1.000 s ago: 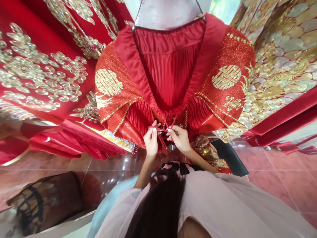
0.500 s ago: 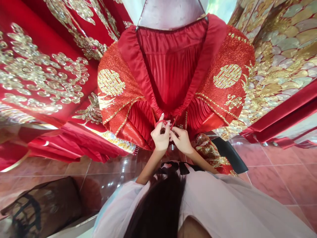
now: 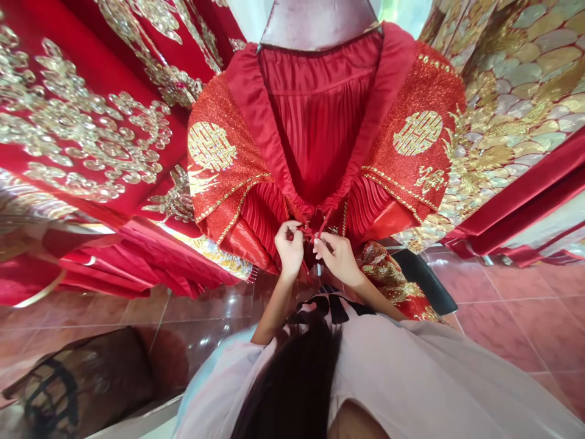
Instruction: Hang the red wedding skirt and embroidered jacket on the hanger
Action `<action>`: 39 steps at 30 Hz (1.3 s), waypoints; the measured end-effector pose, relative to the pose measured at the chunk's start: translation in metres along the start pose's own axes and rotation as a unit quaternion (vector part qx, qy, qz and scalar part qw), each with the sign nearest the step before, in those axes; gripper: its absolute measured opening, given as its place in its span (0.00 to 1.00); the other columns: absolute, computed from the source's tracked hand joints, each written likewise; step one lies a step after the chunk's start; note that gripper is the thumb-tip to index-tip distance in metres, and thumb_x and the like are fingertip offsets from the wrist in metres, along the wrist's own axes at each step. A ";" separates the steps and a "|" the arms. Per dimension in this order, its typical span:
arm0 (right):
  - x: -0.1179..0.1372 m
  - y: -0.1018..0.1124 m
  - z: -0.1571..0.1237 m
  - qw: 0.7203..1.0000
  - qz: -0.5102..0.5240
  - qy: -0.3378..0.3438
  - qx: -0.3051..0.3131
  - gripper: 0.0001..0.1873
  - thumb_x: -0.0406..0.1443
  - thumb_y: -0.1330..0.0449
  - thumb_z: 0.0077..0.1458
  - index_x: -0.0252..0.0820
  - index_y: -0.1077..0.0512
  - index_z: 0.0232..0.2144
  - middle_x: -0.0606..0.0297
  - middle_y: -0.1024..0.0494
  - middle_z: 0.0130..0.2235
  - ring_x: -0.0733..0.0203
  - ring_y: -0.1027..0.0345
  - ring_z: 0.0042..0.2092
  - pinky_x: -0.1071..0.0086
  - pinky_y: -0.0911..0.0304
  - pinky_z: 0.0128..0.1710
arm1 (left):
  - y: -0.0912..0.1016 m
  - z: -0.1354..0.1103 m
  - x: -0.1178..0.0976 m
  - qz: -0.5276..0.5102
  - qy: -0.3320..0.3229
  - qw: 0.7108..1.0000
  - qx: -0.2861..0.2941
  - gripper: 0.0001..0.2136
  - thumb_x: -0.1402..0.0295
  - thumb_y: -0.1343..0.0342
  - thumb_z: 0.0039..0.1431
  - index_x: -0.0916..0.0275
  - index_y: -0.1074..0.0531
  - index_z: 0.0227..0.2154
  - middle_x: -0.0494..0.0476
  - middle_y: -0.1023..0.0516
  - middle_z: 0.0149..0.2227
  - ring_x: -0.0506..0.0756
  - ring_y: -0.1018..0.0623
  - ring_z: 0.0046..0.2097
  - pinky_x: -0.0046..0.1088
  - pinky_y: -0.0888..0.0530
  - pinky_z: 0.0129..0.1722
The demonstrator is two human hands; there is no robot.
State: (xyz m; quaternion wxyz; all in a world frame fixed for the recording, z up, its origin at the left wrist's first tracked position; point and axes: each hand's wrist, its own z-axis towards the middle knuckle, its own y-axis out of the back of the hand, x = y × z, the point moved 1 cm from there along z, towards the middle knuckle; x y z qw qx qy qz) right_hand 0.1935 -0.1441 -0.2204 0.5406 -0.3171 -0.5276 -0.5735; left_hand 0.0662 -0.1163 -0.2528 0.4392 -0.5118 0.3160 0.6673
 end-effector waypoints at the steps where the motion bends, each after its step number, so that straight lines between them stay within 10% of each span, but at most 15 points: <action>1: 0.001 0.002 0.000 1.000 -0.001 0.001 0.004 0.13 0.38 0.50 0.58 0.36 0.34 0.25 0.66 0.30 0.23 0.70 0.34 0.22 0.80 0.41 0.23 | 0.005 0.006 0.002 0.040 -0.026 0.998 -0.038 0.07 0.75 0.51 0.46 0.65 0.31 0.30 0.51 0.31 0.27 0.48 0.30 0.29 0.22 0.31 0.32; 5: -0.004 0.007 0.002 0.999 0.022 -0.007 0.027 0.15 0.40 0.49 0.58 0.37 0.35 0.24 0.65 0.30 0.23 0.70 0.33 0.22 0.79 0.40 0.23 | 0.046 0.029 0.019 0.114 -0.022 0.982 -0.150 0.09 0.77 0.53 0.44 0.65 0.33 0.30 0.55 0.28 0.34 0.50 0.27 0.37 0.26 0.30 0.43; 10: -0.015 0.013 0.009 0.996 0.038 -0.047 0.062 0.13 0.38 0.51 0.58 0.37 0.38 0.23 0.66 0.29 0.24 0.69 0.32 0.24 0.79 0.39 0.24 | 0.091 0.021 0.039 0.118 0.071 0.982 -0.127 0.16 0.74 0.46 0.40 0.66 0.31 0.37 0.58 0.28 0.35 0.52 0.25 0.34 0.27 0.26 0.36; 16: -0.013 0.023 0.017 0.997 -0.047 -0.009 0.067 0.12 0.34 0.52 0.58 0.38 0.40 0.22 0.66 0.28 0.25 0.69 0.35 0.25 0.77 0.43 0.28 | 0.091 -0.004 -0.001 0.199 0.108 0.914 0.336 0.37 0.64 0.34 0.38 0.61 0.34 0.56 0.68 0.38 0.61 0.64 0.35 0.61 0.37 0.30 0.54; 19: -0.011 0.030 0.019 0.995 -0.093 0.013 0.039 0.12 0.32 0.50 0.57 0.38 0.40 0.21 0.66 0.29 0.24 0.68 0.37 0.27 0.75 0.45 0.31 | 0.093 0.000 -0.030 0.260 0.065 0.910 0.316 0.28 0.59 0.39 0.48 0.60 0.31 0.53 0.64 0.33 0.57 0.64 0.34 0.59 0.46 0.38 0.60; 24: -0.011 0.053 0.023 0.998 -0.061 0.019 0.022 0.11 0.34 0.51 0.58 0.37 0.35 0.25 0.66 0.31 0.24 0.68 0.38 0.27 0.76 0.47 0.31 | 0.130 0.002 -0.045 0.123 0.126 0.925 0.337 0.24 0.51 0.38 0.48 0.58 0.25 0.45 0.65 0.22 0.43 0.62 0.21 0.42 0.39 0.23 0.44; 28: -0.012 0.063 0.027 0.998 -0.047 0.031 0.014 0.11 0.36 0.51 0.58 0.36 0.34 0.27 0.67 0.31 0.25 0.69 0.39 0.27 0.76 0.46 0.31 | 0.158 -0.002 -0.038 0.160 0.135 0.950 0.229 0.22 0.52 0.35 0.46 0.58 0.23 0.42 0.64 0.21 0.39 0.62 0.21 0.41 0.40 0.23 0.44; 32: -0.010 0.048 0.024 0.994 -0.042 0.042 0.089 0.15 0.35 0.52 0.58 0.37 0.38 0.21 0.67 0.33 0.23 0.69 0.40 0.26 0.76 0.47 0.31 | 0.103 -0.004 -0.036 0.072 0.056 0.983 0.161 0.21 0.52 0.40 0.53 0.62 0.25 0.44 0.64 0.22 0.44 0.59 0.23 0.47 0.38 0.28 0.53; 34: -0.009 0.038 0.021 0.992 -0.037 0.045 0.113 0.15 0.36 0.52 0.58 0.37 0.39 0.20 0.67 0.33 0.23 0.69 0.41 0.26 0.76 0.47 0.30 | 0.052 -0.005 -0.035 0.012 0.023 0.974 0.225 0.23 0.49 0.47 0.58 0.62 0.27 0.47 0.65 0.24 0.46 0.58 0.24 0.49 0.36 0.29 0.53; 39: -0.004 0.034 0.020 0.993 -0.029 0.041 0.108 0.12 0.36 0.53 0.59 0.36 0.33 0.28 0.66 0.31 0.25 0.69 0.39 0.27 0.75 0.44 0.31 | -0.030 -0.012 -0.034 0.036 -0.046 0.959 0.277 0.22 0.49 0.53 0.61 0.65 0.25 0.35 0.56 0.26 0.25 0.50 0.28 0.26 0.24 0.29 0.27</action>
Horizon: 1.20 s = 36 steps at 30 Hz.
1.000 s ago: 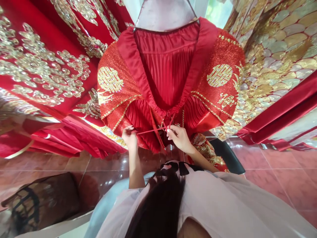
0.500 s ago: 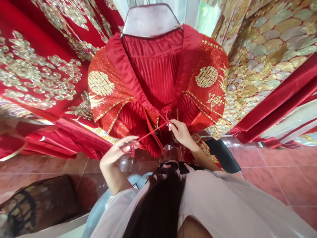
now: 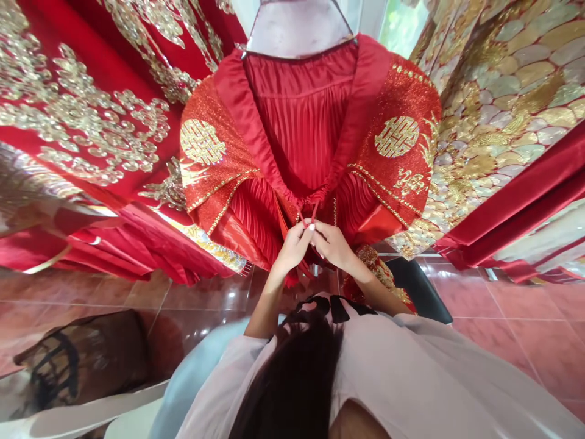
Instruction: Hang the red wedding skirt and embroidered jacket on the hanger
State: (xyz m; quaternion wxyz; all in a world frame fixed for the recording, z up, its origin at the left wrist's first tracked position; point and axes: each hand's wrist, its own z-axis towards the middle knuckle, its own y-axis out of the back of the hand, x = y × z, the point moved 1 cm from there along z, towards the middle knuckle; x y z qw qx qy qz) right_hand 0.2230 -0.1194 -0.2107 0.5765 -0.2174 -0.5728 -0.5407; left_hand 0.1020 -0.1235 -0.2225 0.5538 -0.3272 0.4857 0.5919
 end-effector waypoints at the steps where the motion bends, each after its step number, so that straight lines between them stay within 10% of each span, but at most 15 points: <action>1: 0.002 0.004 0.000 1.000 -0.003 -0.006 -0.007 0.11 0.36 0.52 0.58 0.36 0.32 0.30 0.66 0.30 0.26 0.69 0.38 0.28 0.75 0.44 0.32 | -0.001 0.000 -0.001 0.032 -0.004 0.999 -0.023 0.21 0.51 0.51 0.61 0.65 0.25 0.31 0.52 0.30 0.21 0.48 0.32 0.22 0.22 0.33 0.23; 7: 0.018 0.064 -0.001 0.997 -0.032 0.002 -0.077 0.19 0.36 0.45 0.56 0.39 0.39 0.50 0.70 0.30 0.25 0.69 0.38 0.25 0.74 0.42 0.29 | 0.067 -0.005 -0.031 0.128 -0.078 0.969 -0.198 0.13 0.60 0.36 0.49 0.65 0.27 0.20 0.46 0.39 0.16 0.44 0.43 0.19 0.22 0.47 0.18; 14: -0.009 0.133 0.034 0.981 -0.102 0.074 -0.150 0.12 0.36 0.44 0.56 0.38 0.37 0.42 0.72 0.33 0.23 0.71 0.39 0.23 0.74 0.43 0.28 | 0.144 0.021 -0.048 0.223 -0.148 0.869 -0.417 0.16 0.59 0.38 0.52 0.64 0.33 0.19 0.46 0.41 0.17 0.46 0.41 0.21 0.24 0.43 0.23; 20: 0.003 0.096 0.040 0.914 -0.300 0.118 -0.246 0.10 0.35 0.49 0.61 0.37 0.30 0.40 0.60 0.25 0.34 0.61 0.33 0.38 0.64 0.39 0.43 | 0.090 0.039 -0.034 0.337 -0.159 0.822 -0.431 0.10 0.62 0.41 0.54 0.65 0.28 0.32 0.58 0.28 0.34 0.57 0.30 0.40 0.35 0.35 0.45; 25: 0.027 0.055 0.058 0.890 -0.369 0.140 -0.227 0.12 0.40 0.48 0.61 0.37 0.29 0.38 0.58 0.27 0.40 0.58 0.36 0.42 0.64 0.40 0.44 | 0.040 0.062 -0.017 0.399 -0.141 0.863 -0.275 0.14 0.58 0.39 0.52 0.63 0.28 0.36 0.63 0.26 0.38 0.63 0.29 0.45 0.41 0.36 0.51; 36: 0.040 0.029 0.087 0.906 -0.356 -0.004 -0.230 0.10 0.34 0.51 0.62 0.33 0.34 0.38 0.51 0.31 0.44 0.56 0.32 0.42 0.66 0.38 0.41 | 0.038 0.076 -0.025 0.297 -0.155 0.910 -0.242 0.04 0.73 0.50 0.59 0.64 0.32 0.30 0.56 0.28 0.31 0.54 0.27 0.35 0.30 0.30 0.40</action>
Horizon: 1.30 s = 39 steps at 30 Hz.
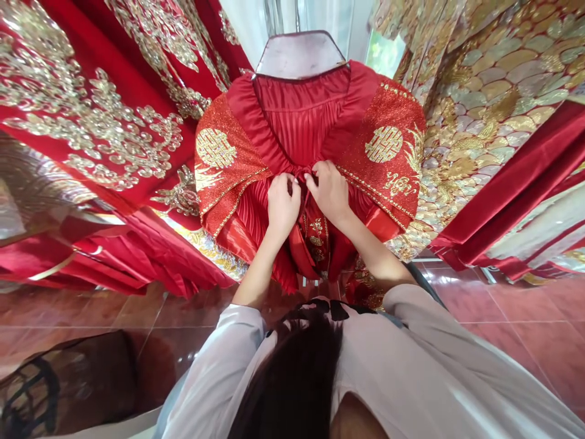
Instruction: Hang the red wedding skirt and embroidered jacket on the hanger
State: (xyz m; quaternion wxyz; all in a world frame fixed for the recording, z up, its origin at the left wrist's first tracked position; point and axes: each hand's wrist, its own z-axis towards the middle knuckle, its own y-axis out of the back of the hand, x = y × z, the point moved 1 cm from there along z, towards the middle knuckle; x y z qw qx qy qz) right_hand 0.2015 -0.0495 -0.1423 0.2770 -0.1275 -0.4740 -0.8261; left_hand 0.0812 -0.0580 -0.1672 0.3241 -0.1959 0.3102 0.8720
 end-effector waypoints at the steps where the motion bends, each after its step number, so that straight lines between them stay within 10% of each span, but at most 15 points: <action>1: 0.002 0.000 0.000 1.000 0.004 -0.008 -0.001 0.10 0.34 0.52 0.63 0.32 0.34 0.38 0.50 0.32 0.46 0.55 0.32 0.43 0.66 0.37 0.41 | 0.001 0.000 -0.003 -0.020 0.008 1.000 0.009 0.04 0.73 0.50 0.60 0.64 0.34 0.29 0.55 0.28 0.29 0.53 0.27 0.32 0.28 0.30 0.37; 5: -0.001 0.006 0.005 0.993 0.112 -0.015 0.038 0.06 0.30 0.51 0.61 0.35 0.36 0.33 0.54 0.29 0.42 0.61 0.29 0.37 0.71 0.36 0.36 | 0.009 0.005 -0.009 -0.112 0.058 0.990 0.061 0.06 0.73 0.53 0.62 0.62 0.37 0.28 0.47 0.35 0.21 0.48 0.34 0.21 0.23 0.35 0.26; 10: -0.009 0.023 0.014 0.899 0.388 -0.109 0.170 0.09 0.31 0.47 0.60 0.37 0.40 0.27 0.68 0.33 0.24 0.74 0.40 0.20 0.79 0.44 0.20 | 0.031 0.027 -0.016 -0.186 0.045 0.980 0.046 0.06 0.75 0.44 0.53 0.60 0.36 0.30 0.43 0.43 0.17 0.46 0.41 0.19 0.21 0.43 0.21; 18: 0.024 0.085 0.022 0.919 0.389 0.049 0.032 0.10 0.31 0.37 0.51 0.39 0.38 0.30 0.76 0.46 0.17 0.75 0.53 0.19 0.78 0.59 0.20 | 0.075 0.066 -0.058 -0.269 -0.105 0.957 0.037 0.14 0.63 0.37 0.55 0.61 0.37 0.25 0.45 0.45 0.17 0.44 0.43 0.19 0.23 0.47 0.18; 24: -0.016 0.115 0.057 0.930 0.362 0.028 -0.065 0.13 0.20 0.42 0.42 0.40 0.37 0.21 0.75 0.43 0.15 0.76 0.56 0.18 0.75 0.64 0.19 | 0.093 0.110 -0.012 -0.274 -0.171 0.945 -0.047 0.23 0.54 0.35 0.51 0.61 0.44 0.22 0.45 0.46 0.18 0.42 0.46 0.17 0.23 0.52 0.14; 28: -0.031 0.105 0.064 0.959 0.273 0.006 0.070 0.09 0.19 0.43 0.40 0.34 0.31 0.22 0.72 0.37 0.16 0.77 0.51 0.18 0.77 0.60 0.19 | 0.090 0.108 0.004 -0.242 -0.163 0.953 0.083 0.19 0.53 0.42 0.57 0.60 0.43 0.24 0.44 0.47 0.15 0.43 0.47 0.16 0.24 0.48 0.14; 32: -0.027 0.097 0.062 0.928 0.246 0.099 0.261 0.03 0.28 0.36 0.42 0.33 0.26 0.25 0.69 0.31 0.20 0.76 0.45 0.21 0.78 0.54 0.20 | 0.105 0.089 -0.023 -0.055 -0.140 0.959 0.241 0.09 0.68 0.41 0.53 0.61 0.33 0.21 0.49 0.38 0.19 0.47 0.39 0.21 0.29 0.39 0.21; 36: -0.018 0.093 0.065 0.852 0.319 0.137 0.391 0.12 0.39 0.35 0.45 0.33 0.25 0.27 0.72 0.36 0.17 0.77 0.52 0.19 0.78 0.57 0.18 | 0.107 0.087 -0.049 0.148 -0.077 0.985 0.048 0.07 0.78 0.43 0.47 0.61 0.31 0.20 0.55 0.34 0.27 0.54 0.33 0.30 0.38 0.33 0.35; 39: -0.005 0.087 0.065 0.831 0.418 0.134 0.341 0.18 0.45 0.37 0.48 0.32 0.26 0.30 0.75 0.43 0.15 0.79 0.58 0.17 0.79 0.62 0.17 | 0.088 0.093 -0.052 0.109 -0.088 0.990 -0.025 0.07 0.77 0.42 0.50 0.61 0.33 0.21 0.55 0.33 0.29 0.55 0.32 0.34 0.36 0.33 0.37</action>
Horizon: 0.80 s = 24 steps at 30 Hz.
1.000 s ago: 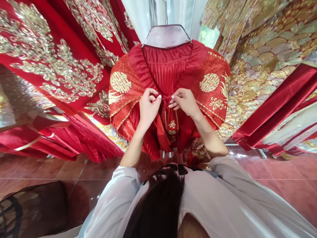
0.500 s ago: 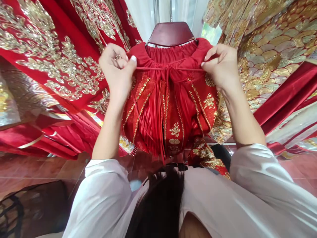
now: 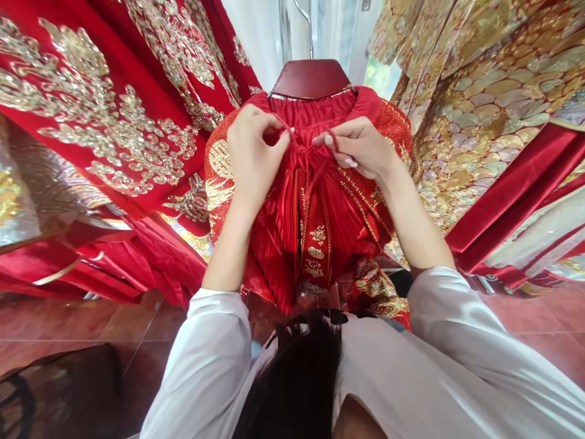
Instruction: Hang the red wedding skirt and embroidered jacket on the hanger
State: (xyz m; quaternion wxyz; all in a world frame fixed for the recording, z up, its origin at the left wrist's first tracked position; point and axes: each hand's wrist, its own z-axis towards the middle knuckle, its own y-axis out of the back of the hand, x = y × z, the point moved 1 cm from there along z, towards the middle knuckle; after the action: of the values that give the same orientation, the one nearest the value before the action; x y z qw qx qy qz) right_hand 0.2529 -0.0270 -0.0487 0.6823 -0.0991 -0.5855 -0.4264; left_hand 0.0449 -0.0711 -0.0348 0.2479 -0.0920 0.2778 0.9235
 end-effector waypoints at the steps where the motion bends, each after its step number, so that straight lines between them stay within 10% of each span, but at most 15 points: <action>1: 0.001 -0.004 0.003 0.998 0.003 0.023 -0.051 0.19 0.46 0.38 0.50 0.32 0.26 0.31 0.74 0.42 0.15 0.78 0.57 0.17 0.79 0.61 0.16 | -0.008 0.001 0.000 -0.033 -0.010 0.999 -0.007 0.07 0.76 0.41 0.50 0.61 0.33 0.22 0.55 0.32 0.29 0.54 0.32 0.34 0.35 0.33 0.36; 7: -0.003 -0.027 0.018 0.928 -0.196 0.135 -0.288 0.11 0.38 0.44 0.58 0.38 0.25 0.30 0.64 0.25 0.29 0.67 0.32 0.34 0.75 0.37 0.36 | -0.040 -0.006 -0.005 -0.171 -0.040 0.983 0.055 0.08 0.68 0.44 0.57 0.62 0.32 0.24 0.53 0.31 0.26 0.54 0.28 0.35 0.30 0.31 0.37; 16: -0.018 -0.029 0.008 0.891 -0.391 0.111 -0.204 0.14 0.36 0.49 0.63 0.46 0.28 0.47 0.66 0.27 0.37 0.67 0.33 0.40 0.77 0.40 0.42 | -0.046 -0.018 -0.002 -0.244 -0.020 0.968 0.053 0.06 0.69 0.41 0.52 0.61 0.30 0.23 0.53 0.29 0.25 0.53 0.29 0.31 0.30 0.28 0.37; 24: -0.022 -0.036 0.002 0.893 -0.367 0.095 -0.244 0.13 0.41 0.52 0.64 0.45 0.29 0.41 0.65 0.29 0.43 0.64 0.37 0.46 0.74 0.41 0.44 | -0.059 -0.026 0.002 -0.204 -0.028 0.975 0.078 0.10 0.69 0.40 0.53 0.62 0.36 0.22 0.54 0.34 0.27 0.56 0.28 0.36 0.35 0.28 0.42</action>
State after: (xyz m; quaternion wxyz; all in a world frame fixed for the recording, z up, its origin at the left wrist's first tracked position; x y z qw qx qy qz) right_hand 0.2273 -0.0383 -0.0805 0.4836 0.0005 -0.3903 -0.7835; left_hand 0.0745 -0.0417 -0.0843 0.4455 -0.1014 0.3171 0.8311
